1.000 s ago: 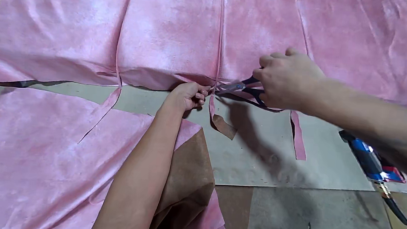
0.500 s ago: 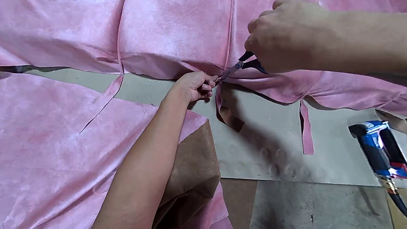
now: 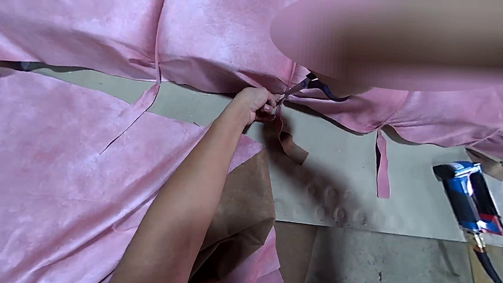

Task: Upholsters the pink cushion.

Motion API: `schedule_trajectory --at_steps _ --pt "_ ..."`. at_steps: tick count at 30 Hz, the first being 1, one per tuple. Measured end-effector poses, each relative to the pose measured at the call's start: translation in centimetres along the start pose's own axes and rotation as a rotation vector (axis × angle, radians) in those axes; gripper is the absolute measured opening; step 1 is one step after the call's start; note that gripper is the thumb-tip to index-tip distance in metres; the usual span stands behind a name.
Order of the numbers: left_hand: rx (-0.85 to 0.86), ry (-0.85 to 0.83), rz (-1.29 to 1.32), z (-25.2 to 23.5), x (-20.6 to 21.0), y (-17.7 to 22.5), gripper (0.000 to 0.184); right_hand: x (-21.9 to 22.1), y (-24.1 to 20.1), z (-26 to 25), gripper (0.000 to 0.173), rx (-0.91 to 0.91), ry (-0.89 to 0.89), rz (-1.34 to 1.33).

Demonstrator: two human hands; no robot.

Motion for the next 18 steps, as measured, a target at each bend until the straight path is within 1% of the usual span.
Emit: schedule_trajectory --at_steps 3,6,7,8,9,11,13,16,18 --pt "0.004 0.040 -0.043 -0.2 -0.1 -0.2 0.016 -1.7 0.5 2.8 0.028 0.045 -0.010 0.003" --pt "0.031 0.001 -0.024 0.0 -0.3 -0.3 0.018 -5.0 -1.6 5.8 0.021 0.159 -0.181 -0.055" --pt "0.050 -0.016 -0.013 0.2 -0.3 -0.2 0.014 -5.0 -2.1 6.7 0.019 0.225 -0.218 -0.073" --pt "0.065 -0.035 0.002 0.4 -0.2 -0.1 0.015 -4.2 -2.2 7.5 0.021 0.321 -0.252 -0.066" --pt "0.069 -0.045 0.013 0.5 -0.1 -0.2 0.021 -2.8 -2.6 8.3 0.025 0.391 -0.270 -0.059" --pt "0.069 -0.015 0.016 0.6 0.2 -0.5 0.030 0.9 -4.8 9.4 0.041 0.428 -0.287 -0.113" --pt "0.063 0.061 -0.013 0.6 0.5 -0.5 0.029 5.8 -7.5 10.3 0.050 0.414 -0.194 -0.194" --pt "0.014 0.126 -0.065 1.0 0.9 -0.3 0.024 14.6 -9.8 12.2 0.044 0.484 -0.047 -0.341" --pt "-0.017 0.111 -0.095 1.1 0.8 -0.2 0.024 18.2 -10.1 13.7 0.040 0.600 -0.015 -0.428"
Point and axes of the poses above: each hand's wrist, its own z-axis away from the middle knuckle, its own x-axis out of the palm, y = z × x, the point moved 6 cm from there along -z, towards the middle knuckle, and after that the axes turned 5 degrees about -x, right-handed, at the moved point
